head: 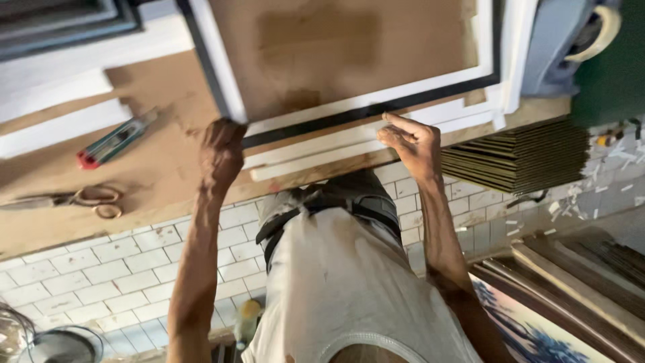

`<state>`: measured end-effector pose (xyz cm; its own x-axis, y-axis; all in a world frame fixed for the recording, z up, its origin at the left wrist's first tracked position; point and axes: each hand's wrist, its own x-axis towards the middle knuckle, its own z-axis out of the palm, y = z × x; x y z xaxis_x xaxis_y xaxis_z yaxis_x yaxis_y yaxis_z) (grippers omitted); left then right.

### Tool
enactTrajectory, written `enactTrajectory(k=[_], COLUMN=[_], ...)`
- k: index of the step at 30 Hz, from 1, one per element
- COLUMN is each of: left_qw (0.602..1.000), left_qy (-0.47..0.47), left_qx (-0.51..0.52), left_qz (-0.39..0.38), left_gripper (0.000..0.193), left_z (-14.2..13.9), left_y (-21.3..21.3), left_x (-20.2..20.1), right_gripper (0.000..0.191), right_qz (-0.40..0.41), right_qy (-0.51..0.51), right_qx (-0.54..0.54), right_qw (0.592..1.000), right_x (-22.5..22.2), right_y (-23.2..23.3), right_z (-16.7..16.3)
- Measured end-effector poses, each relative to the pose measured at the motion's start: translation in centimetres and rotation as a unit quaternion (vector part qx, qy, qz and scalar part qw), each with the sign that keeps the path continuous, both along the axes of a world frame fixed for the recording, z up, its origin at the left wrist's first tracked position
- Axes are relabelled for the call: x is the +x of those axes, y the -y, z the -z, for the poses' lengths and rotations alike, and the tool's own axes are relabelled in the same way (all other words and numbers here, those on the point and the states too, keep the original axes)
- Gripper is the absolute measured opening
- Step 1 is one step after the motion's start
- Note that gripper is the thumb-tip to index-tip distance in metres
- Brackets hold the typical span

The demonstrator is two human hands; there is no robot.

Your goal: The person fits white mat board strips into black picture frames lying on a workbench, aligns them inside the frame edges, and presses the frame's corner fasteners by hand to secure the backing. They reposition frames on the bench and work on multiple frames one after another.

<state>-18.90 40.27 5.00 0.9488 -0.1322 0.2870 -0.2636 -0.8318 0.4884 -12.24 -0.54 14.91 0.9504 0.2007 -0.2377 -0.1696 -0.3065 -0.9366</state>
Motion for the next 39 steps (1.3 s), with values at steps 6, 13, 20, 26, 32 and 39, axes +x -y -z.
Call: enactTrajectory(k=[6,13,20,26,32,39], left_qw=[0.994,0.988,0.952,0.970,0.972,0.978], left_qy=[0.021,0.053,-0.176,0.051,0.123,0.054], left_qx=[-0.009,-0.006,-0.146,0.044,-0.003,-0.071], left_qz=[0.104,0.147,0.205,0.235,0.202,0.188], left_gripper=[0.031,0.025,0.017,0.025,0.032,0.030], left_z=[0.7,1.2,2.1,1.3,-0.4,0.9], left_y=[-4.0,-5.8,-6.8,-7.6,-8.5,-8.7], left_x=[-0.1,2.3,4.8,6.1,6.9,6.8], right_gripper=[0.105,0.105,0.123,0.120,0.115,0.106], right_qz=[0.004,0.012,-0.057,-0.073,-0.049,-0.048], right_qy=[-0.075,-0.075,-0.046,-0.047,-0.048,-0.009], right_qx=[0.063,0.058,0.011,0.052,0.013,-0.007], right_qw=[0.995,0.995,0.997,0.995,0.998,0.999], right_x=[-4.4,-4.7,-3.6,-2.8,-2.0,-1.6], right_y=[-11.1,-17.2,-21.4,-23.3,-24.8,-26.4], right_z=[0.4,3.8,7.3,9.8,10.8,8.8])
